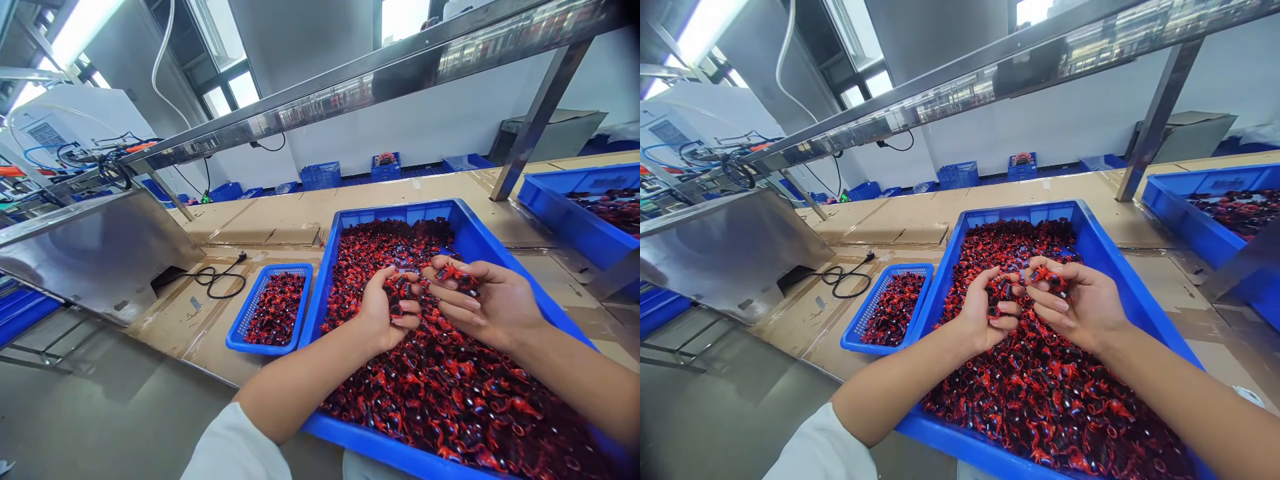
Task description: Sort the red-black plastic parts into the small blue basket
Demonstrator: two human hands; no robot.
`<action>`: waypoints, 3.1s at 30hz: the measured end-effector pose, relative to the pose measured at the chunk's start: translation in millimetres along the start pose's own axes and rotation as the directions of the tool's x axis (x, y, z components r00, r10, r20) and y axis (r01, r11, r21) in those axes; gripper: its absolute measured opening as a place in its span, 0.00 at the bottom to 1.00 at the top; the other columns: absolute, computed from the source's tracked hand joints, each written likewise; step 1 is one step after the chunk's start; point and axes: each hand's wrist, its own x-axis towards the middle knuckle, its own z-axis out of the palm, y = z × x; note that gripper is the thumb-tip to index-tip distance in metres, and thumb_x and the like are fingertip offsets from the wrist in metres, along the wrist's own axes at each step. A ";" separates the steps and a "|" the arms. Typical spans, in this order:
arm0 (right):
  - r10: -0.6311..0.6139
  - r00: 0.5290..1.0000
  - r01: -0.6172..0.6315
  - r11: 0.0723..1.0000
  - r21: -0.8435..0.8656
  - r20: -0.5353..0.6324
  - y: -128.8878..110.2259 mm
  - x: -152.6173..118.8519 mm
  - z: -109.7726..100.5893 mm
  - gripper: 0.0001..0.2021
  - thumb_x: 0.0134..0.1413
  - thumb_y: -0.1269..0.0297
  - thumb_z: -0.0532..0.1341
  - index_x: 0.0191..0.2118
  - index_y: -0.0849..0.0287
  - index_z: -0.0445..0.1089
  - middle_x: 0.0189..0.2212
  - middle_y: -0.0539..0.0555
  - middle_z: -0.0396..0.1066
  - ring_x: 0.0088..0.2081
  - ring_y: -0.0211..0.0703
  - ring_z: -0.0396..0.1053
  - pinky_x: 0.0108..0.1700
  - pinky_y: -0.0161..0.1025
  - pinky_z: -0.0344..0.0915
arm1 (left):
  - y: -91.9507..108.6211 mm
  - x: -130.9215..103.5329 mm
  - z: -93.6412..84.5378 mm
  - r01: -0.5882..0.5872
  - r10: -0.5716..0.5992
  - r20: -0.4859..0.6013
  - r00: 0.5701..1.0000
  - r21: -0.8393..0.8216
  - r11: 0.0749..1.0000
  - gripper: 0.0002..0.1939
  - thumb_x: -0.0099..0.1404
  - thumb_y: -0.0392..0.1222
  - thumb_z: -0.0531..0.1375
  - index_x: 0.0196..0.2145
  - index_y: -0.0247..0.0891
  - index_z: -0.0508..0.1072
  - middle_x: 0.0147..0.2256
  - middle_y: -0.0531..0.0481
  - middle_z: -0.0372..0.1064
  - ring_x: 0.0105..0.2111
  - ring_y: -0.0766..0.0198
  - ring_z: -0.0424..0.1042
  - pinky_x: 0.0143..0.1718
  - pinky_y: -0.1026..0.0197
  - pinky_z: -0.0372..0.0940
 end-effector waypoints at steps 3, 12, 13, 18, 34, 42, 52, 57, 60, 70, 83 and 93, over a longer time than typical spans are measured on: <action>-0.031 0.999 0.031 0.999 0.029 -0.018 2.2 1.7 -2.4 0.10 0.67 0.55 0.53 0.33 0.48 0.62 0.27 0.43 0.46 0.22 0.38 0.26 0.16 0.37 0.33 | -0.2 1.7 -1.6 -0.023 0.023 -0.017 1.000 0.004 1.000 0.13 0.77 0.46 0.58 0.37 0.35 0.73 0.29 0.54 0.63 0.16 0.76 0.54 0.13 0.74 0.43; 0.105 0.991 -0.112 0.991 0.080 0.080 9.6 10.7 -19.3 0.17 0.75 0.45 0.57 0.35 0.49 0.64 0.28 0.44 0.53 0.23 0.38 0.27 0.12 0.34 0.26 | -3.6 7.6 -1.6 -0.189 0.207 -0.098 0.974 0.164 0.968 0.18 0.80 0.45 0.51 0.36 0.34 0.73 0.29 0.54 0.62 0.16 0.75 0.53 0.14 0.72 0.41; 0.116 0.989 -0.119 0.993 0.027 0.090 13.6 11.2 -19.0 0.17 0.71 0.44 0.61 0.36 0.50 0.67 0.28 0.45 0.58 0.22 0.37 0.29 0.12 0.34 0.27 | -3.7 7.9 -1.5 -0.205 0.224 -0.097 0.970 0.171 0.964 0.18 0.80 0.45 0.52 0.35 0.35 0.73 0.29 0.54 0.62 0.17 0.75 0.53 0.14 0.72 0.41; -0.031 0.999 0.046 0.902 -0.430 0.042 34.3 7.9 -11.4 0.23 0.61 0.34 0.71 0.40 0.50 0.79 0.20 0.46 0.63 0.16 0.37 0.49 0.14 0.35 0.48 | -3.2 12.2 -2.2 -0.255 0.277 -0.112 0.954 0.174 0.951 0.16 0.76 0.47 0.55 0.34 0.36 0.74 0.27 0.53 0.61 0.18 0.72 0.52 0.17 0.69 0.40; -0.409 0.913 0.285 0.661 -0.694 -0.014 21.5 -9.4 -1.8 0.22 0.57 0.34 0.75 0.39 0.49 0.85 0.22 0.53 0.75 0.19 0.45 0.67 0.19 0.42 0.64 | 1.1 8.1 -4.1 -0.187 0.198 -0.070 0.978 0.140 0.972 0.19 0.80 0.46 0.50 0.36 0.35 0.74 0.29 0.52 0.63 0.16 0.73 0.54 0.15 0.69 0.40; 0.111 0.992 -0.113 0.993 -0.042 -0.060 5.4 16.6 -18.9 0.22 0.60 0.37 0.68 0.33 0.52 0.74 0.23 0.50 0.62 0.17 0.34 0.44 0.12 0.34 0.33 | 1.6 1.4 -1.3 -0.194 0.200 0.001 0.980 0.240 0.951 0.15 0.79 0.47 0.53 0.38 0.37 0.72 0.29 0.54 0.61 0.16 0.75 0.51 0.14 0.70 0.41; -0.258 0.963 0.215 0.550 -0.807 0.080 26.3 8.4 -10.2 0.22 0.65 0.37 0.63 0.45 0.50 0.81 0.31 0.53 0.82 0.26 0.47 0.73 0.29 0.41 0.64 | -8.2 14.3 -8.8 -0.341 0.383 -0.018 0.924 0.414 0.844 0.20 0.62 0.56 0.68 0.38 0.42 0.66 0.28 0.56 0.64 0.18 0.75 0.53 0.16 0.71 0.42; -0.209 0.969 0.221 0.509 -0.832 0.130 24.8 9.3 -6.0 0.17 0.64 0.44 0.61 0.42 0.50 0.79 0.32 0.53 0.84 0.26 0.47 0.74 0.30 0.42 0.66 | -8.7 16.0 -12.5 -0.339 0.377 0.050 0.925 0.557 0.758 0.26 0.62 0.64 0.70 0.37 0.43 0.64 0.25 0.60 0.58 0.18 0.74 0.53 0.17 0.72 0.44; -0.071 0.997 0.061 0.652 -0.756 0.020 26.0 11.7 -5.4 0.20 0.59 0.37 0.63 0.38 0.50 0.74 0.19 0.48 0.71 0.18 0.41 0.61 0.22 0.38 0.54 | -7.4 15.9 -15.5 -0.341 0.389 0.078 0.918 0.657 0.672 0.28 0.64 0.67 0.69 0.39 0.44 0.63 0.28 0.60 0.60 0.18 0.74 0.56 0.17 0.72 0.46; 0.167 0.983 -0.182 0.906 -0.383 -0.074 25.4 12.4 3.5 0.29 0.49 0.27 0.68 0.35 0.49 0.64 0.12 0.41 0.60 0.12 0.34 0.49 0.15 0.33 0.43 | -1.6 11.1 -20.8 -0.398 0.456 0.163 0.875 0.777 0.488 0.34 0.66 0.78 0.66 0.40 0.46 0.60 0.24 0.62 0.59 0.19 0.71 0.55 0.17 0.69 0.48; 0.004 1.000 0.004 0.864 -0.504 0.014 36.5 16.7 -7.9 0.34 0.55 0.21 0.66 0.42 0.52 0.75 0.15 0.43 0.60 0.17 0.36 0.53 0.19 0.34 0.48 | -6.7 14.6 -26.4 -0.397 0.522 0.119 0.845 0.793 0.462 0.35 0.67 0.80 0.64 0.38 0.44 0.62 0.27 0.59 0.60 0.21 0.70 0.55 0.22 0.67 0.49; 0.219 0.957 -0.244 0.963 0.115 0.191 13.9 17.1 -13.1 0.22 0.66 0.43 0.66 0.29 0.52 0.63 0.21 0.43 0.48 0.19 0.34 0.35 0.15 0.31 0.47 | 4.7 8.9 -14.0 -0.359 0.407 0.053 0.912 0.583 0.728 0.31 0.62 0.69 0.71 0.40 0.43 0.63 0.31 0.57 0.66 0.19 0.75 0.55 0.18 0.72 0.42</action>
